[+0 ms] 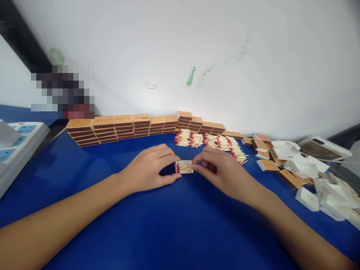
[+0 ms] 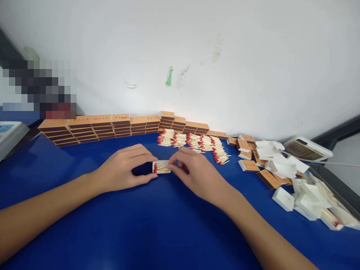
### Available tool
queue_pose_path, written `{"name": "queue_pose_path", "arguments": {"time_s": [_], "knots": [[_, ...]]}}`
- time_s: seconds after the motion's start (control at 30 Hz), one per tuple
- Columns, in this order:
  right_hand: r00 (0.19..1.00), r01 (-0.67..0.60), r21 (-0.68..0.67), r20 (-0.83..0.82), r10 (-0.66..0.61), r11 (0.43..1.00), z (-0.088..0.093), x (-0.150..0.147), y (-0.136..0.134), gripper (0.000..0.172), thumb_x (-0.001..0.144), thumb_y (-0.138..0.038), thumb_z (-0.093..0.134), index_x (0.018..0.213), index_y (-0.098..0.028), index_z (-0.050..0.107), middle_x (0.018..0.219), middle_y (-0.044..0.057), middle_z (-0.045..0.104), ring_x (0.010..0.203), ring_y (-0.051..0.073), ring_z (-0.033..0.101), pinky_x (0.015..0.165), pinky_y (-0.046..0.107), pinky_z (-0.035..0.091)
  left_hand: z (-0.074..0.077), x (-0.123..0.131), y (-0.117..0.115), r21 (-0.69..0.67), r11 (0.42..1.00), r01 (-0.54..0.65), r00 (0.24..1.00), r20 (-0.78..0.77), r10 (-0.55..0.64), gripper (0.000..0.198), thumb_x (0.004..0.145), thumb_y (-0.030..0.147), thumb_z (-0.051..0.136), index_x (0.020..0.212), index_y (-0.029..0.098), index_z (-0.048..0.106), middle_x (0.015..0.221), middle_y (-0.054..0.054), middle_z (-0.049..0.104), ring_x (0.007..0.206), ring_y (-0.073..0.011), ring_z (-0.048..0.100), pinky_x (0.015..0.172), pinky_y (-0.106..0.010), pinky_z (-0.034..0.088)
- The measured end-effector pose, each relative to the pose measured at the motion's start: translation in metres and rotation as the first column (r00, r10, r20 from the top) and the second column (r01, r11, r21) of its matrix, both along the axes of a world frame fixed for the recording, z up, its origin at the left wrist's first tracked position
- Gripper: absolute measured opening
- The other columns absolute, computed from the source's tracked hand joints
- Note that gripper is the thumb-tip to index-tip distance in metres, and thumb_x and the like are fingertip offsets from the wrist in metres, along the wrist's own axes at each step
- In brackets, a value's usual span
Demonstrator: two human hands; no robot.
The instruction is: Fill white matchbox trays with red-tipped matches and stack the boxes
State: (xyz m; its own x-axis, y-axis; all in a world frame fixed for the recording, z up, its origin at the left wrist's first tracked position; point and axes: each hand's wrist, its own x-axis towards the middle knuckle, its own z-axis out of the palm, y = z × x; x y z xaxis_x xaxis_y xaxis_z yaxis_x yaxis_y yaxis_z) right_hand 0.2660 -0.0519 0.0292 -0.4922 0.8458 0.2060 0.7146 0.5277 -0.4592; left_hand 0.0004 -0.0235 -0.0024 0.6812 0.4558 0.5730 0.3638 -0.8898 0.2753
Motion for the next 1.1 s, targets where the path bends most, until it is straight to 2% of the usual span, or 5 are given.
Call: {"name": "queue_pose_path", "arguments": {"time_s": [0.17, 0.3, 0.77, 0.9, 1.1], "knots": [[0.962, 0.222, 0.165, 0.123, -0.244, 0.961, 0.008, 0.049, 0.031, 0.022, 0.1, -0.036, 0.057, 0.088, -0.023, 0.07, 0.078, 0.006, 0.064, 0.07, 0.021, 0.057, 0.068, 0.034, 0.042, -0.001, -0.001, 0.0, 0.002, 1.0, -0.002, 1.0, 0.003, 0.002, 0.022, 0.099, 0.03, 0.072, 0.118, 0.019, 0.072, 0.105, -0.007, 0.076, 0.096, -0.0222, 0.07, 0.085, -0.037, 0.059], [0.939, 0.254, 0.07, 0.22, -0.263, 0.965, 0.006, 0.074, 0.047, 0.02, 0.095, -0.035, 0.057, 0.088, -0.022, 0.071, 0.077, 0.006, 0.068, 0.069, 0.021, 0.059, 0.065, 0.033, 0.041, -0.002, -0.002, 0.001, 0.005, 1.0, -0.001, 1.0, 0.005, 0.001, 0.02, 0.099, 0.03, 0.072, 0.116, 0.018, 0.072, 0.105, -0.007, 0.076, 0.096, -0.0224, 0.07, 0.085, -0.037, 0.059], [0.92, 0.3, -0.113, 0.298, -0.256, 0.947, 0.0, 0.095, 0.052, 0.023, 0.094, -0.042, 0.057, 0.088, -0.022, 0.067, 0.077, 0.005, 0.068, 0.066, 0.02, 0.06, 0.061, 0.032, 0.042, -0.002, -0.002, 0.0, 0.014, 1.0, -0.001, 1.0, 0.005, 0.001, 0.021, 0.098, 0.029, 0.073, 0.115, 0.016, 0.073, 0.105, -0.007, 0.076, 0.096, -0.0224, 0.069, 0.084, -0.036, 0.059], [0.933, 0.252, -0.099, 0.29, -0.215, 0.963, -0.002, 0.095, 0.051, 0.026, 0.096, -0.045, 0.054, 0.09, -0.023, 0.067, 0.077, 0.004, 0.068, 0.065, 0.02, 0.059, 0.06, 0.031, 0.042, -0.003, -0.002, 0.0, 0.014, 1.0, 0.005, 1.0, 0.005, -0.005, 0.021, 0.098, 0.029, 0.073, 0.115, 0.017, 0.073, 0.105, -0.007, 0.076, 0.096, -0.0221, 0.069, 0.084, -0.036, 0.059], [0.935, 0.245, -0.017, 0.269, -0.231, 0.969, 0.01, 0.086, 0.045, 0.022, 0.097, -0.039, 0.052, 0.087, -0.023, 0.062, 0.075, 0.005, 0.068, 0.067, 0.021, 0.06, 0.062, 0.032, 0.042, -0.004, -0.003, 0.001, 0.008, 1.0, 0.002, 1.0, 0.0, -0.002, 0.023, 0.098, 0.029, 0.074, 0.117, 0.016, 0.073, 0.106, -0.007, 0.076, 0.098, -0.0224, 0.069, 0.085, -0.037, 0.059]]}}
